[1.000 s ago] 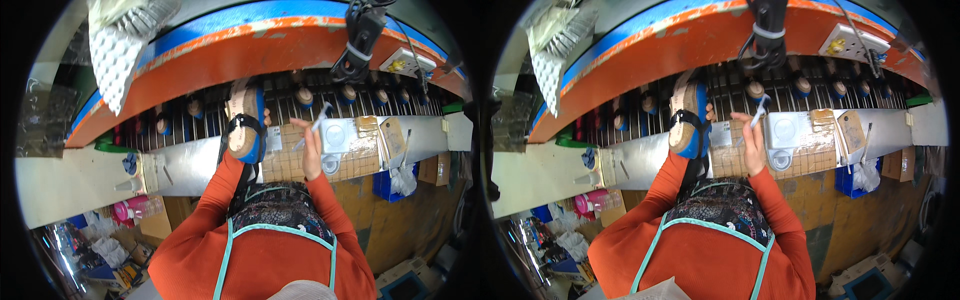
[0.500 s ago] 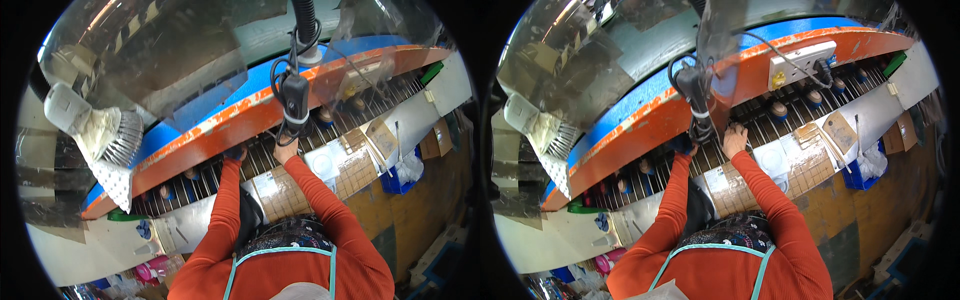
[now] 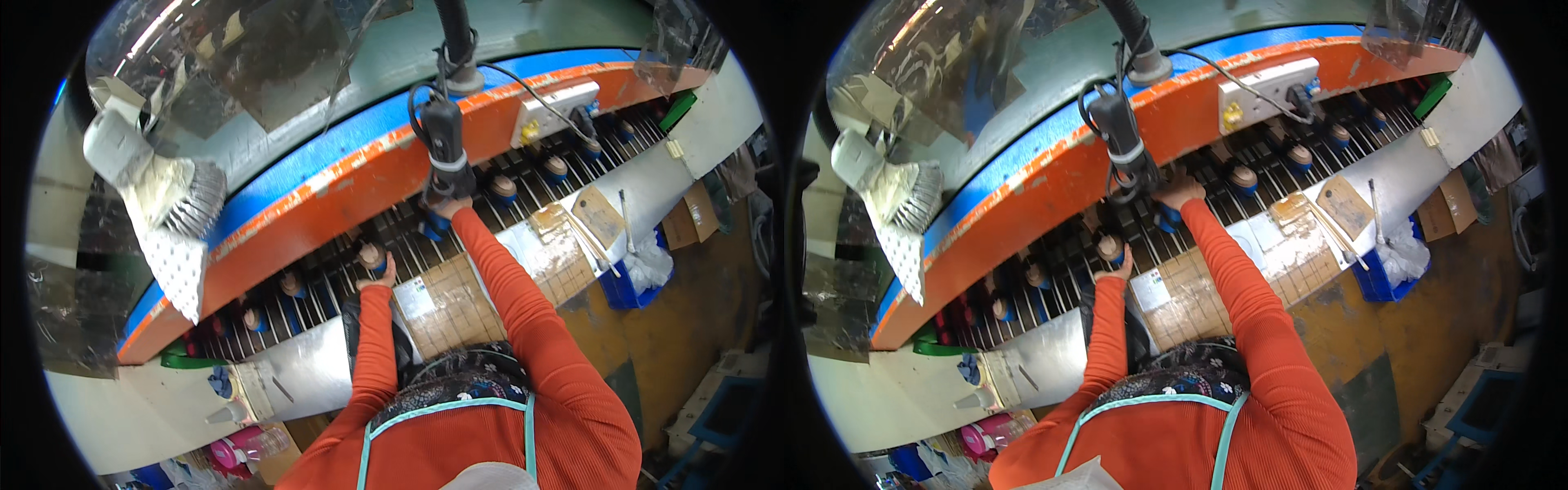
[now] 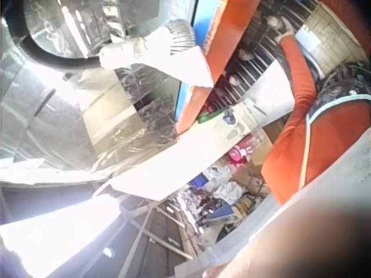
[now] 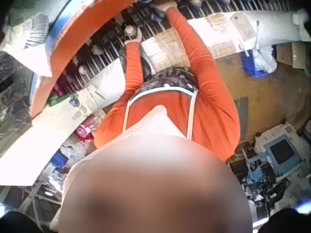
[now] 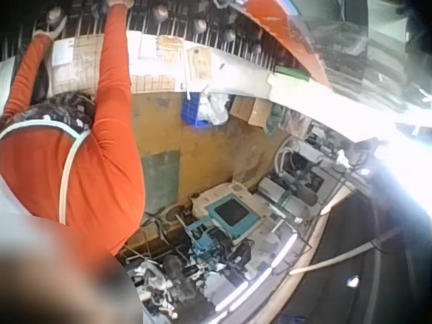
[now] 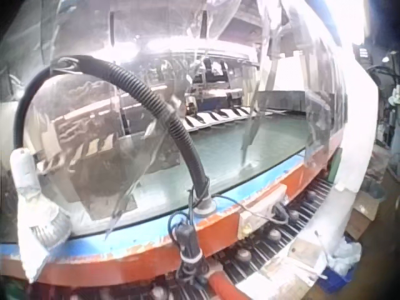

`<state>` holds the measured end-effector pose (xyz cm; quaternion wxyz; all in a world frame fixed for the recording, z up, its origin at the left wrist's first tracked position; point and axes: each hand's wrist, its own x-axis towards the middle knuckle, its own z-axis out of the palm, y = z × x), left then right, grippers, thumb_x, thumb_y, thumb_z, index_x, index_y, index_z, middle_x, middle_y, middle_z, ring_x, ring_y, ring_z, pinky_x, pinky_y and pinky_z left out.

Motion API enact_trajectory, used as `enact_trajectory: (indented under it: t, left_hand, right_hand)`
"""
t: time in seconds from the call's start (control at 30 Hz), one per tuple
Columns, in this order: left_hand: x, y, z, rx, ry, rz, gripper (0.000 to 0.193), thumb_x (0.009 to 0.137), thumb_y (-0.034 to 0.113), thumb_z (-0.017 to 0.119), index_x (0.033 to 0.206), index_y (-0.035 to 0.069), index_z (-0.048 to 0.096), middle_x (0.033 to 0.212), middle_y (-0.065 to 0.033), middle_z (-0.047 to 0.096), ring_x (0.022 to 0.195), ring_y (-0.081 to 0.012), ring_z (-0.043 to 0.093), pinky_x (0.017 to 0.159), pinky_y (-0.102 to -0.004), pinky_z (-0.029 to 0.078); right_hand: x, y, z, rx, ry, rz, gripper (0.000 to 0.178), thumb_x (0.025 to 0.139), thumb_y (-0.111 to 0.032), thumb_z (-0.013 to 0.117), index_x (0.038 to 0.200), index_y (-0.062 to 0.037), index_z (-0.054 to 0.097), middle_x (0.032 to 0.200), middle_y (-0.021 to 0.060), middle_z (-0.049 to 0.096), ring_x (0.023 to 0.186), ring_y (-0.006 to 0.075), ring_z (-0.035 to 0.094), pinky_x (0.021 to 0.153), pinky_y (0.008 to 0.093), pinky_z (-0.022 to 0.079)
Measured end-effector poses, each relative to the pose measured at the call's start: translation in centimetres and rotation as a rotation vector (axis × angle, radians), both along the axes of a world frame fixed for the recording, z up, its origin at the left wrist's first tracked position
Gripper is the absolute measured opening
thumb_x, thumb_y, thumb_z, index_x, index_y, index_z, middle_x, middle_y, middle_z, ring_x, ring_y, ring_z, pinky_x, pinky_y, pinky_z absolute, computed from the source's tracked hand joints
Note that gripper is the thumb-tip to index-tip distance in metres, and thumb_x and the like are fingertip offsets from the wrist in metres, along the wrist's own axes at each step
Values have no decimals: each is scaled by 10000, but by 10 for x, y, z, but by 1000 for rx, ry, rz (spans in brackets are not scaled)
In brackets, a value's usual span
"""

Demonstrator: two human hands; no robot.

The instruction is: The person holds a blue sandal with a black strap and uses a small brush to apply white glue to the sole and strap areas. The person repeatedly dips the brush into a container and spreads the glue across the sandal's surface.

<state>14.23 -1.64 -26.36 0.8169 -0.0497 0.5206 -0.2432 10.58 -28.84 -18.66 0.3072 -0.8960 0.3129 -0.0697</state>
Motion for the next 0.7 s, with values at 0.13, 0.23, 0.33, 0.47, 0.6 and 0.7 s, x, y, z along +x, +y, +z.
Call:
enact_trajectory:
  t: [0.13, 0.23, 0.33, 0.47, 0.6, 0.7]
  left_hand:
    - [-53, -21, 69, 196, -318, -664, 1137, 787, 796, 470, 1522, 62, 7, 1476, -266, 329, 1305, -445, 425, 1137, -514, 221]
    - [-108, -14, 123, 123, -988, -1090, 1070, 746, 764, 577, 1494, 82, 229, 1483, -205, 358, 1332, -419, 394, 1088, -594, 250]
    - [-142, -2, 151, -265, -1148, -962, 1048, 685, 612, 767, 1471, 89, 311, 1471, -168, 403, 1321, -396, 424, 1032, -628, 361]
    - [-175, 11, 145, -347, -1202, -908, 836, 790, 248, 789, 1459, 56, 327, 1421, -172, 468, 1306, -355, 454, 1102, -541, 339]
    - [-209, 19, 145, -256, -1249, -788, 813, 748, 276, 824, 1419, 72, 412, 1411, -134, 487, 1286, -313, 474, 1108, -513, 337]
    - [-210, 31, 180, -39, -1335, -579, 902, 667, 359, 871, 1412, 101, 433, 1409, -97, 493, 1308, -300, 440, 1136, -504, 296]
  right_hand:
    - [-85, 11, 70, 480, -158, -82, 860, 564, -511, 796, 1132, 77, 530, 1054, 258, 648, 1047, 339, 635, 881, 357, 491]
    - [-160, 47, 107, 815, -438, -53, 629, 633, -397, 826, 983, 6, 491, 916, 160, 633, 845, 206, 625, 772, 297, 484]
    - [-222, 62, 130, 826, -501, 120, 526, 688, -317, 841, 960, -73, 462, 758, 7, 504, 665, 107, 484, 630, 249, 425]
    - [-288, 76, 124, 722, -631, 192, 434, 868, -381, 703, 1053, -41, 508, 813, 38, 577, 733, 117, 538, 673, 287, 464]
    - [-345, 64, 88, 595, -331, -111, 254, 1013, -254, 496, 1025, -40, 633, 884, 83, 667, 738, 145, 602, 689, 342, 489]
    - [-376, 69, 56, 139, -291, -235, 198, 935, -284, 595, 951, -105, 680, 845, 80, 655, 725, 232, 618, 668, 381, 421]
